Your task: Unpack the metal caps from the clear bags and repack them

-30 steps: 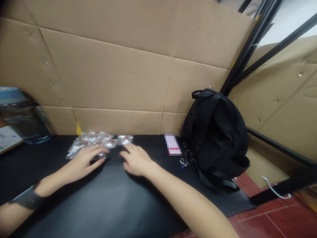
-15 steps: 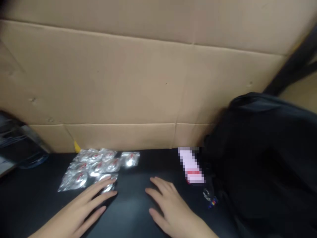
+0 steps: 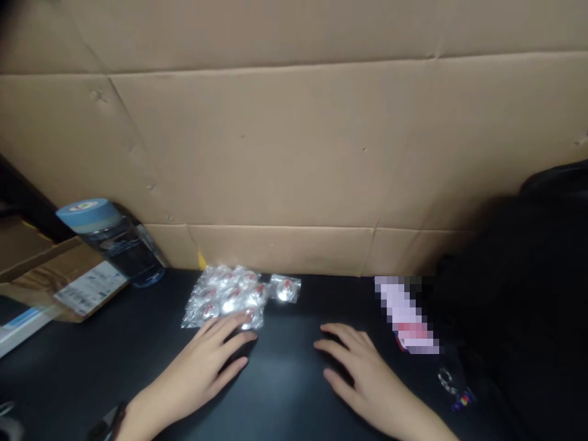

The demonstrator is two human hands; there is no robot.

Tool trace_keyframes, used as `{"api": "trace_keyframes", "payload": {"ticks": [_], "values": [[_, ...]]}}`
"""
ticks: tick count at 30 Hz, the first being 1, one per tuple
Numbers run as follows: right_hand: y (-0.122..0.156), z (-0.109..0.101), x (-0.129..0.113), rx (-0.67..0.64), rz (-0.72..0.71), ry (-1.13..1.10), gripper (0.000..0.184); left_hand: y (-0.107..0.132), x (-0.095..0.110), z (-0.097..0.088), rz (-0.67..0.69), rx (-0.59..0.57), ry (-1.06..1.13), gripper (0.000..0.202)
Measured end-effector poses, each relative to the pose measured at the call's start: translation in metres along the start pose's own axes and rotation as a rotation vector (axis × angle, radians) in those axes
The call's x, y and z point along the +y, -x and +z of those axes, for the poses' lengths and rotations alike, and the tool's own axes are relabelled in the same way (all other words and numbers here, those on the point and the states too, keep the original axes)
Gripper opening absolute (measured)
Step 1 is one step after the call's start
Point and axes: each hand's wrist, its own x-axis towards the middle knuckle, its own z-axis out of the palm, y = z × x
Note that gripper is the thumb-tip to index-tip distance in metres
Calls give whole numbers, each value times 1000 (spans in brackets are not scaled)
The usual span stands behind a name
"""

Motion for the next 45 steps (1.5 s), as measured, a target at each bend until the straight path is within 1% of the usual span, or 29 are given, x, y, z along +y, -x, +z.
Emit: {"api": "trace_keyframes", "payload": {"ticks": [4, 7, 9, 14, 16, 18, 20, 21, 23, 26, 27, 30, 32, 33, 36, 40, 42, 45], "values": [[-10, 3, 1, 92, -15, 12, 35, 5, -1, 4, -24, -23, -21, 40], [-13, 5, 0, 119, 3, 36, 36, 8, -3, 4, -13, -27, -31, 42], [-14, 4, -1, 123, -1, 50, 37, 10, -4, 2, 0, -17, -16, 42], [-12, 1, -6, 111, -69, 94, 38, 9, -6, 1, 8, 27, -11, 40], [-8, 3, -7, 104, -64, 125, 40, 6, -6, 3, 24, 46, -9, 37], [-3, 6, -7, 88, -63, 152, 42, 2, -6, 3, 11, 77, 8, 31], [2, 9, -7, 74, -71, 170, 46, -2, -11, 2, -52, 163, 19, 32], [4, 10, -6, 69, -74, 179, 48, -2, -15, 1, -113, 227, 7, 34], [6, 13, -4, 65, -60, 205, 54, 0, -28, -2, -246, 305, -45, 43], [1, 17, 2, 47, 0, 256, 66, 15, -56, -5, -461, 311, -89, 69], [-2, 18, 3, 33, 22, 272, 70, 22, -66, -6, -546, 307, -93, 76], [-13, 21, 5, 58, 125, 324, 75, 42, -91, -9, -742, 214, -70, 96], [-20, 22, 4, 73, 148, 339, 74, 51, -102, -10, -826, 124, -46, 109], [-23, 23, 2, 87, 156, 343, 72, 53, -106, -10, -846, 88, -43, 114], [-31, 24, -4, 136, 193, 346, 69, 53, -110, -7, -812, -1, -48, 124], [-41, 26, -8, 134, 295, 313, 74, 49, -113, -1, -782, -106, -56, 133], [-46, 26, -8, 120, 333, 303, 76, 48, -116, 1, -779, -123, -52, 134], [-49, 27, -6, 116, 342, 316, 77, 47, -121, 3, -771, -128, -37, 133]]}}
